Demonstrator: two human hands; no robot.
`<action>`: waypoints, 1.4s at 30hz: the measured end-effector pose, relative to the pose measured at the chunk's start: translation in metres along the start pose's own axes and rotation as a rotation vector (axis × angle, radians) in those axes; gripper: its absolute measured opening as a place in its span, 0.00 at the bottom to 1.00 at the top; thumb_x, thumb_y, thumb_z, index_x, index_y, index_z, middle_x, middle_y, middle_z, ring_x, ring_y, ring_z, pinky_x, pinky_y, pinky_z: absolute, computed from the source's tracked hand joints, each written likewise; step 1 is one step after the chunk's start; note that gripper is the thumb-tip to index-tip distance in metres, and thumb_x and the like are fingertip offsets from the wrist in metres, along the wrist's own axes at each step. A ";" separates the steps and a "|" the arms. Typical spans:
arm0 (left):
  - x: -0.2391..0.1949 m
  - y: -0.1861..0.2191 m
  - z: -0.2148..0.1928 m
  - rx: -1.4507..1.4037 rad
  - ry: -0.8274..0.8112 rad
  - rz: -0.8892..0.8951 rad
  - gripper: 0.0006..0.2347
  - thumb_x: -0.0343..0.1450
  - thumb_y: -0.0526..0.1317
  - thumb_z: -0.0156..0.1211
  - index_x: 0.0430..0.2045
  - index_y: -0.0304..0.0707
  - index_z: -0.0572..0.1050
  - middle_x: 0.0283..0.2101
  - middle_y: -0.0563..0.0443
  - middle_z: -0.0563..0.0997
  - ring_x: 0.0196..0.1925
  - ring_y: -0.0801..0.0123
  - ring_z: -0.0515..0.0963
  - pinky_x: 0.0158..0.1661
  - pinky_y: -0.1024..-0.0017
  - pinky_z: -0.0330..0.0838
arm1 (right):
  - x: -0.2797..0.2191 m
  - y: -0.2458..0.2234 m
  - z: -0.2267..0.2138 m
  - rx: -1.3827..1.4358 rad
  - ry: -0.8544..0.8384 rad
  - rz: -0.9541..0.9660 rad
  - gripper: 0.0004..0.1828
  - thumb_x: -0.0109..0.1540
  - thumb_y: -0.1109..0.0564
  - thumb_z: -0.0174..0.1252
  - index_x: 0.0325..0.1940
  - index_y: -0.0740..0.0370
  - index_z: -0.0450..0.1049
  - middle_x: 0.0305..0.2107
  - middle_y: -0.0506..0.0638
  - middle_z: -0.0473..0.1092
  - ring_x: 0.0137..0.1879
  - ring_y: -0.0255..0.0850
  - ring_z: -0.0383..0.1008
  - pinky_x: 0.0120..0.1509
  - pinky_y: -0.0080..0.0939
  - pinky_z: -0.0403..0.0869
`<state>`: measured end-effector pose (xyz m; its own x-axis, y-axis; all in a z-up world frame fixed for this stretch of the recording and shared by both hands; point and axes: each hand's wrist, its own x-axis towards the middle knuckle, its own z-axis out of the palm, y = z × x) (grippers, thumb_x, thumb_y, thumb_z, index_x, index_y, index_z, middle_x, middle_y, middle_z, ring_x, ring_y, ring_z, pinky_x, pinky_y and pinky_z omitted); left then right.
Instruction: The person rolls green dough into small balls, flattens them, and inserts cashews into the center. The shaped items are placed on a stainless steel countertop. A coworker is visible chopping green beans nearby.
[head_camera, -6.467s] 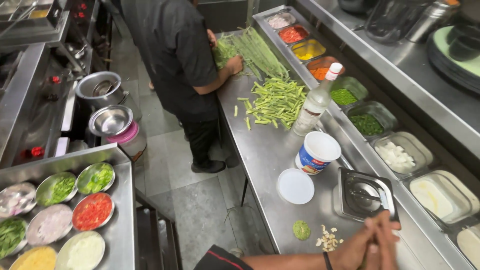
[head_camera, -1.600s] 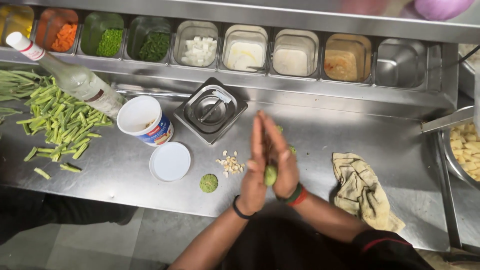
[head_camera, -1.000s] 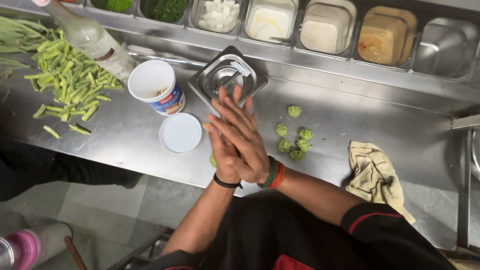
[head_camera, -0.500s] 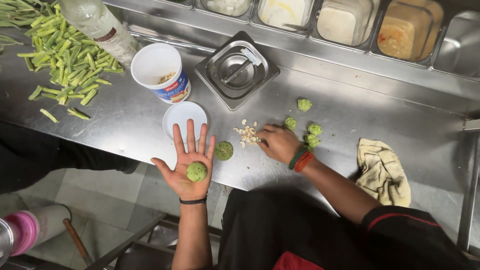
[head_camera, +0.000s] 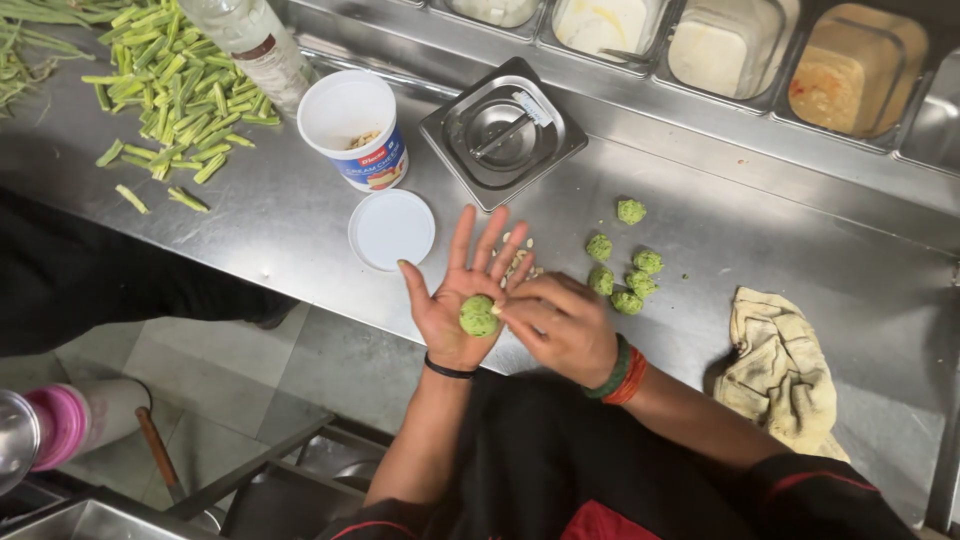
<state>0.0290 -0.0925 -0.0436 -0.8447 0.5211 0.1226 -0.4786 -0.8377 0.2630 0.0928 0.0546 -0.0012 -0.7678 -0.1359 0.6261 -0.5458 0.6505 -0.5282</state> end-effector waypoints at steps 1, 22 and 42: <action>0.003 -0.003 0.005 0.011 -0.017 -0.015 0.42 0.71 0.73 0.33 0.77 0.45 0.48 0.79 0.35 0.48 0.81 0.40 0.47 0.77 0.45 0.42 | 0.003 -0.006 -0.002 -0.004 -0.006 -0.034 0.12 0.54 0.66 0.71 0.39 0.61 0.79 0.37 0.50 0.75 0.41 0.44 0.78 0.44 0.41 0.76; 0.008 -0.006 0.029 0.356 -0.304 -0.181 0.46 0.71 0.76 0.31 0.78 0.40 0.47 0.79 0.31 0.52 0.83 0.44 0.50 0.80 0.46 0.43 | -0.014 0.028 -0.018 0.688 -0.291 0.608 0.10 0.57 0.62 0.72 0.33 0.63 0.74 0.29 0.44 0.76 0.37 0.28 0.76 0.43 0.31 0.76; 0.042 -0.050 0.041 0.515 0.134 0.166 0.40 0.74 0.69 0.33 0.77 0.45 0.38 0.81 0.45 0.44 0.82 0.45 0.48 0.78 0.46 0.45 | 0.043 -0.004 -0.021 0.261 -0.076 0.103 0.51 0.69 0.23 0.40 0.82 0.64 0.51 0.81 0.61 0.43 0.89 0.55 0.39 0.89 0.58 0.39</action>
<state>0.0271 -0.0221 -0.0121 -0.9381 0.3349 0.0884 -0.1854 -0.7011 0.6886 0.0688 0.0620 0.0403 -0.8411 -0.1408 0.5223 -0.5241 0.4507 -0.7226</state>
